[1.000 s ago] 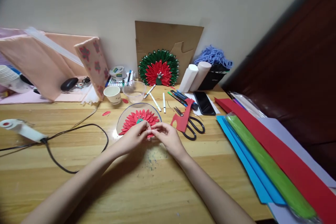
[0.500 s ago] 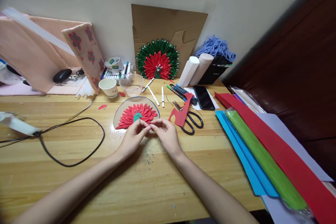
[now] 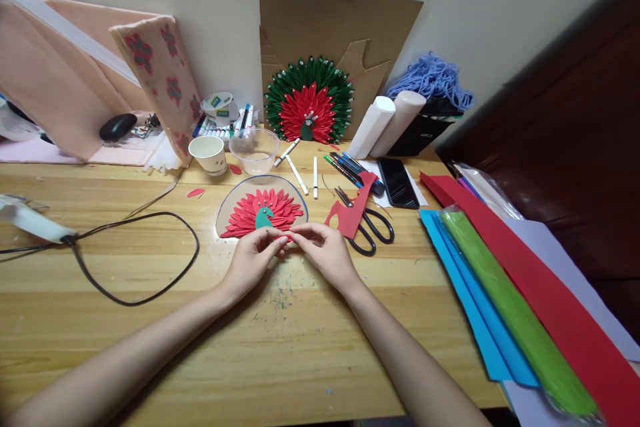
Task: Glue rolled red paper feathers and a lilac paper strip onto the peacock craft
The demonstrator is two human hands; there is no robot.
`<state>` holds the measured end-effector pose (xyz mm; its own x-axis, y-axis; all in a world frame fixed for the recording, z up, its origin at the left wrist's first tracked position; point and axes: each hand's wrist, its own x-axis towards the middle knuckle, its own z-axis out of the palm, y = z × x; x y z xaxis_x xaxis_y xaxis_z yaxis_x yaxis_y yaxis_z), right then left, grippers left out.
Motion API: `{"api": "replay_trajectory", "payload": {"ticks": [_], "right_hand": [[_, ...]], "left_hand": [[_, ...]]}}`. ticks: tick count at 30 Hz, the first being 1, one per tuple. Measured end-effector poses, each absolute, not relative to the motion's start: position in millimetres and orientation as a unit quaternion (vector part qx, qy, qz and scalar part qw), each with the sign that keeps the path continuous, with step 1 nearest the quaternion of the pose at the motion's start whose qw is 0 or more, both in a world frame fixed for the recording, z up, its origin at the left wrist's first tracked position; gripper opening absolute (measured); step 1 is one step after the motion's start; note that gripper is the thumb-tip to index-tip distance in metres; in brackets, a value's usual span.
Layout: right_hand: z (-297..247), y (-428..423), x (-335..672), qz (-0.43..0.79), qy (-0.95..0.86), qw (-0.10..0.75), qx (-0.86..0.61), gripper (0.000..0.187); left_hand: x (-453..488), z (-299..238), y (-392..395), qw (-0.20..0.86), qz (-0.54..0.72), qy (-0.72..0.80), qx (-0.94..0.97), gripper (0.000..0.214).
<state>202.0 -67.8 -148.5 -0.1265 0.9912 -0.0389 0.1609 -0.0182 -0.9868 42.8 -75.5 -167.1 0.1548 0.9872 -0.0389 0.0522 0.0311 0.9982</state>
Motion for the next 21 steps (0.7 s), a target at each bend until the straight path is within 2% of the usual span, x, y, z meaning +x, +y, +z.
{"api": "replay_trajectory", "payload": {"ticks": [9, 15, 21], "right_hand": [[-141.7, -70.0, 206.4, 0.448, -0.649, 0.385, -0.480, 0.014], [-140.9, -71.4, 208.9, 0.378, -0.718, 0.343, -0.473, 0.011], [-146.3, -73.4, 206.2, 0.290, -0.759, 0.339, -0.475, 0.012]], "left_hand": [[42.5, -159.7, -84.7, 0.418, 0.404, 0.488, 0.652, 0.019], [42.1, -165.5, -83.0, 0.405, 0.381, 0.509, 0.657, 0.016], [43.2, -165.3, -81.3, 0.406, 0.359, 0.523, 0.658, 0.015]]}}
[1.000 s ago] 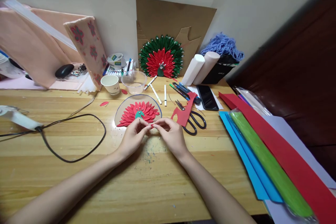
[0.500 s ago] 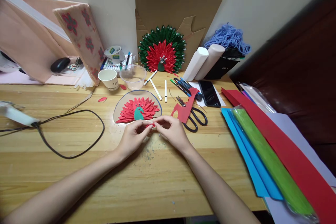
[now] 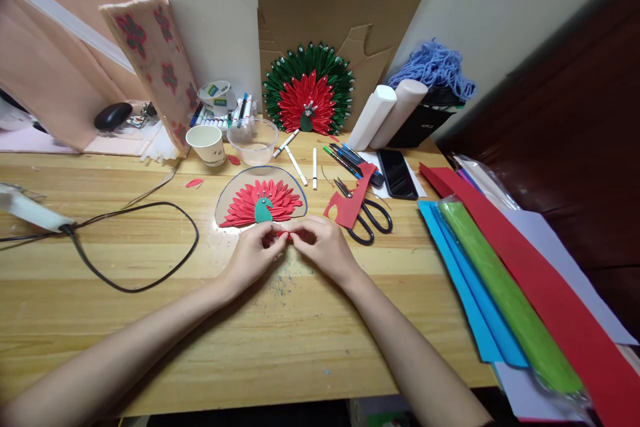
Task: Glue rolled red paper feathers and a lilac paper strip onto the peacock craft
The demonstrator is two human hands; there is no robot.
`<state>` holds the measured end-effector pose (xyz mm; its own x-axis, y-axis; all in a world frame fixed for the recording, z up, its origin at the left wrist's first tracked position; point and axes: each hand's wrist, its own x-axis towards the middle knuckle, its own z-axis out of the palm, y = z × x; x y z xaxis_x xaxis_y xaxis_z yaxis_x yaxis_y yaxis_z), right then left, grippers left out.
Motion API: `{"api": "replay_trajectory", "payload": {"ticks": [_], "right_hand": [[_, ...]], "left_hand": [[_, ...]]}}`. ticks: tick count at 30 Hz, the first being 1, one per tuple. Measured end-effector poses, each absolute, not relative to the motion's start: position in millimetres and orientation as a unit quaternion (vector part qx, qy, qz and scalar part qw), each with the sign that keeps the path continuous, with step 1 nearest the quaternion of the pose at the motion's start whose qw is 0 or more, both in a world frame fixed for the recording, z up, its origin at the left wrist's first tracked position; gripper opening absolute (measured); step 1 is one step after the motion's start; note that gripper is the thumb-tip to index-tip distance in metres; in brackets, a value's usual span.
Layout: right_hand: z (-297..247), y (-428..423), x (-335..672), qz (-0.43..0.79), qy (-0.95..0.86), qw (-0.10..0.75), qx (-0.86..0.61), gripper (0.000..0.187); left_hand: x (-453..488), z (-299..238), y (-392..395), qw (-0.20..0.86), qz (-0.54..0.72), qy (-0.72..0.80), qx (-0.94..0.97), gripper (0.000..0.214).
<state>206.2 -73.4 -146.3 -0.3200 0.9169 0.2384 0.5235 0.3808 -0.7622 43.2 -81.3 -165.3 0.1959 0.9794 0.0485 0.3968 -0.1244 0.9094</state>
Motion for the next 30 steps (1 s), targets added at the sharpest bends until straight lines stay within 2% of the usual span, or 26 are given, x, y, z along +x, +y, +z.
{"api": "replay_trajectory", "payload": {"ticks": [11, 20, 30], "right_hand": [[-149.7, -73.9, 205.2, 0.176, -0.819, 0.320, -0.443, 0.012], [-152.2, -72.5, 209.5, 0.144, -0.852, 0.306, -0.399, 0.014], [-149.5, -73.8, 210.1, 0.050, -0.891, 0.277, -0.357, 0.020]], "left_hand": [[42.5, -166.3, -80.8, 0.385, 0.355, 0.509, 0.684, 0.016], [43.1, -163.8, -79.4, 0.466, 0.378, 0.507, 0.619, 0.018], [44.6, -158.4, -78.7, 0.494, 0.382, 0.517, 0.585, 0.022]]}}
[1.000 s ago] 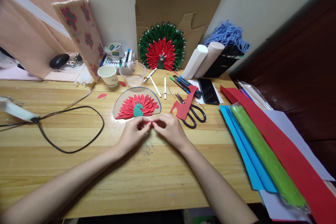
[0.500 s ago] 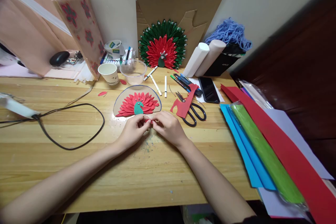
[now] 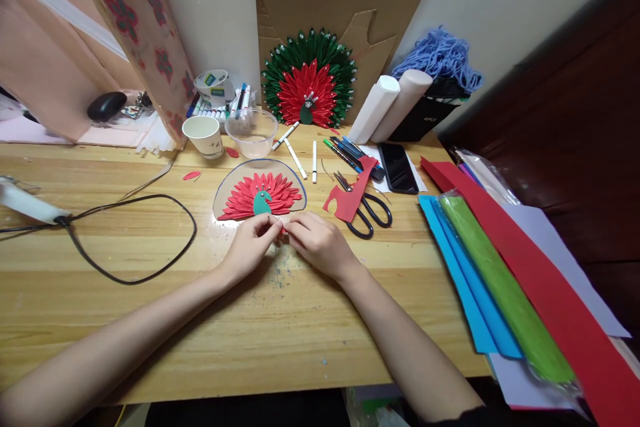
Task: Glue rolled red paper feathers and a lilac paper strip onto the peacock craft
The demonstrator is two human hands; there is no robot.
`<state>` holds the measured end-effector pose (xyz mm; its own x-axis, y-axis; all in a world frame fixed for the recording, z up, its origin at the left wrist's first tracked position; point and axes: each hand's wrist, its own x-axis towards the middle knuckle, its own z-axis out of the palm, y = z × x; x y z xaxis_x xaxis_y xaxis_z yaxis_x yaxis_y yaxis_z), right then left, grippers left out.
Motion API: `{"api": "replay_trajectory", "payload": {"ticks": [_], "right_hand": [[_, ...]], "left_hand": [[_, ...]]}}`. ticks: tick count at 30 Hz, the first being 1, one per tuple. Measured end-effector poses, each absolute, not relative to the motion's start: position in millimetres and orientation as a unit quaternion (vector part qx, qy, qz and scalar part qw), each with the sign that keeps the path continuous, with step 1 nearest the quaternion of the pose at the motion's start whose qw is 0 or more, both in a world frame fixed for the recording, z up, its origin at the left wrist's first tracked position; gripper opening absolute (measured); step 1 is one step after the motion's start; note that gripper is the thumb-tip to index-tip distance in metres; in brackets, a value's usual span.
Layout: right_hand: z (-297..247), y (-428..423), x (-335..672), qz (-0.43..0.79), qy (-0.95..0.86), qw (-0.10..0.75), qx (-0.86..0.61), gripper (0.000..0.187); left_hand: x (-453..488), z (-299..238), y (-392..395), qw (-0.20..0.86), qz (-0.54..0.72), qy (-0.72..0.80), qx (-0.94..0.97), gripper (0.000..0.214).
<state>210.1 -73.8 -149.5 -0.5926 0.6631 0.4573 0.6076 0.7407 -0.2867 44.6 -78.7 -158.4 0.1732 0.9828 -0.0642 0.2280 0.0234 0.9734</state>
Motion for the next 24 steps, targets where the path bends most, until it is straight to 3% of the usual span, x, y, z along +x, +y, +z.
{"api": "replay_trajectory", "payload": {"ticks": [6, 10, 15, 24], "right_hand": [[-150.3, -73.7, 209.7, 0.092, -0.873, 0.313, -0.364, 0.016], [-145.6, -73.6, 206.7, 0.260, -0.768, 0.368, -0.455, 0.013], [-144.0, -68.7, 203.7, 0.491, -0.627, 0.349, -0.494, 0.017], [-145.6, -67.6, 204.0, 0.541, -0.568, 0.337, -0.521, 0.021]], "left_hand": [[44.3, -160.4, -79.0, 0.480, 0.386, 0.524, 0.589, 0.018], [44.0, -161.8, -80.0, 0.475, 0.384, 0.519, 0.598, 0.020], [43.8, -162.3, -81.8, 0.437, 0.375, 0.517, 0.633, 0.021], [44.4, -161.1, -84.6, 0.395, 0.357, 0.504, 0.679, 0.020]]}}
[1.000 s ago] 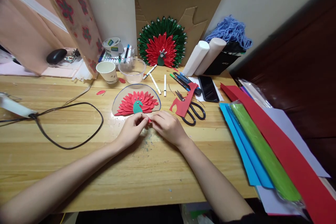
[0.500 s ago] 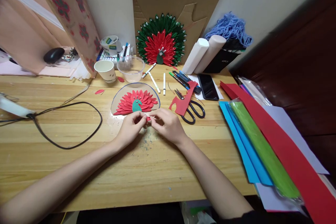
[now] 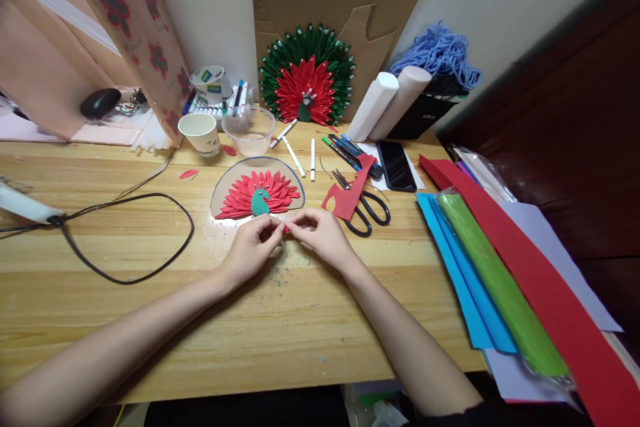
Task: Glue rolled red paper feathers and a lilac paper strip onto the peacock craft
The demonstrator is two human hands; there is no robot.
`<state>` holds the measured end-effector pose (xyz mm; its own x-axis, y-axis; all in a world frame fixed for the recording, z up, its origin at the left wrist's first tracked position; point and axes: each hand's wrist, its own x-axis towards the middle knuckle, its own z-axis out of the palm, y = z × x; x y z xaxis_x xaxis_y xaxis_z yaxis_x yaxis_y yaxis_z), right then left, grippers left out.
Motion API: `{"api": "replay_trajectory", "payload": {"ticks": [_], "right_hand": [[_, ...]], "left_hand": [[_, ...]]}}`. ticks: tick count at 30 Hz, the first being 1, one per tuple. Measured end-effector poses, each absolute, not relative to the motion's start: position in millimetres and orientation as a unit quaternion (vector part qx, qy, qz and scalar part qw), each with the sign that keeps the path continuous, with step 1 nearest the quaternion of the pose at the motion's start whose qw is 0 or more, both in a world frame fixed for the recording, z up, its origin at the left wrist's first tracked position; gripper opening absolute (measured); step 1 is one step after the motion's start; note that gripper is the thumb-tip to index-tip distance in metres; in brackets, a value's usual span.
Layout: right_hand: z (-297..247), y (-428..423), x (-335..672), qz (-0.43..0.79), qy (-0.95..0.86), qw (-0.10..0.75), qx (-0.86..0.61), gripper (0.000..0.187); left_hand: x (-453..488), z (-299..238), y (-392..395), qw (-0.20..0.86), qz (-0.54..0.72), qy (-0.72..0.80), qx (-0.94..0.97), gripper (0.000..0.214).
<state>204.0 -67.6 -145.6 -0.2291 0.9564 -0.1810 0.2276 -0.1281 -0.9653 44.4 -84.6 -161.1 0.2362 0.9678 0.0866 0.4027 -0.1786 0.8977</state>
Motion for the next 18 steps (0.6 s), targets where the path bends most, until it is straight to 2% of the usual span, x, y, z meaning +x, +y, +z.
{"api": "replay_trajectory", "payload": {"ticks": [10, 18], "right_hand": [[-149.9, -67.3, 207.5, 0.519, -0.577, 0.331, -0.537, 0.020], [-151.4, -66.0, 209.6, 0.523, -0.568, 0.359, -0.525, 0.024]], "left_hand": [[44.9, -165.5, -83.9, 0.394, 0.345, 0.525, 0.671, 0.021], [44.4, -166.6, -84.2, 0.398, 0.361, 0.540, 0.648, 0.020]]}}
